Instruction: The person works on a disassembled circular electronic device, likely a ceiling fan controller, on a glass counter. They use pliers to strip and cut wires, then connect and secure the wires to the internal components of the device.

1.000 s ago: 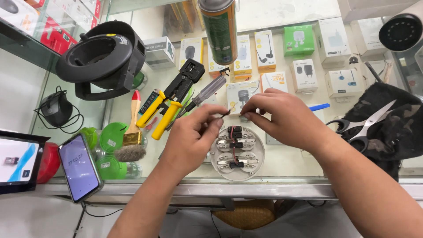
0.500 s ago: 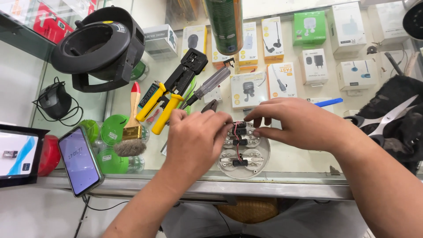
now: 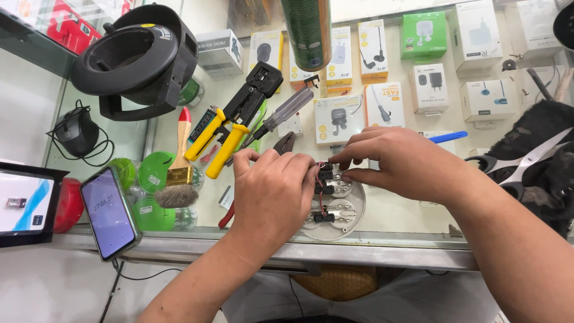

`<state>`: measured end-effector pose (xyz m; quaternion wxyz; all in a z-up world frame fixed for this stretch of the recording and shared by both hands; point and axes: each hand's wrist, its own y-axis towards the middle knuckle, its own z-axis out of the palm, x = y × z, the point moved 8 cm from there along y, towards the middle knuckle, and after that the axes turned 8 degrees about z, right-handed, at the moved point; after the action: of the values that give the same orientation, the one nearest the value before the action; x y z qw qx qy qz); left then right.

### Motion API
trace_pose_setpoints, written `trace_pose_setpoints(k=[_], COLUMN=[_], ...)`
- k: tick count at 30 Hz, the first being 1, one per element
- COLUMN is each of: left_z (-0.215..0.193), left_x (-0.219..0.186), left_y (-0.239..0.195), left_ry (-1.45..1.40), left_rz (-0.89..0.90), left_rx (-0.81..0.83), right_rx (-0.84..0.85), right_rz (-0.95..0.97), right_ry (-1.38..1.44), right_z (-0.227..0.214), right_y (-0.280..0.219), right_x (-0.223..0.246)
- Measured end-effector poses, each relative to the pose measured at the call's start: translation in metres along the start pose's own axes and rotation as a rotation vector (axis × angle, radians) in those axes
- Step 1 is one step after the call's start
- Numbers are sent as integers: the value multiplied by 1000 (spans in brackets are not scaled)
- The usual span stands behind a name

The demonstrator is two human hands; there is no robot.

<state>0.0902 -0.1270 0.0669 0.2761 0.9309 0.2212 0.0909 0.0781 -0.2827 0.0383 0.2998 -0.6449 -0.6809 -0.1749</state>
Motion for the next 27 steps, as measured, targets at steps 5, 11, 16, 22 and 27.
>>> trace_pose_setpoints(k=[5, 11, 16, 22, 27], left_z=[0, 3, 14, 11, 4], left_x=[2, 11, 18, 14, 10], left_y=[0, 2, -5, -3, 0], left_ry=[-17, -269, -320, -264, -227], left_rz=[-7, -157, -204, -129, -87], left_rx=[10, 121, 150, 109, 93], right_rx=[-13, -16, -8, -8, -5], right_rz=[-6, -17, -13, -21, -24], right_ry=[18, 14, 13, 32, 44], right_z=[0, 1, 1, 2, 1], right_y=[1, 2, 1, 2, 1], right_x=[-1, -1, -2, -2, 1])
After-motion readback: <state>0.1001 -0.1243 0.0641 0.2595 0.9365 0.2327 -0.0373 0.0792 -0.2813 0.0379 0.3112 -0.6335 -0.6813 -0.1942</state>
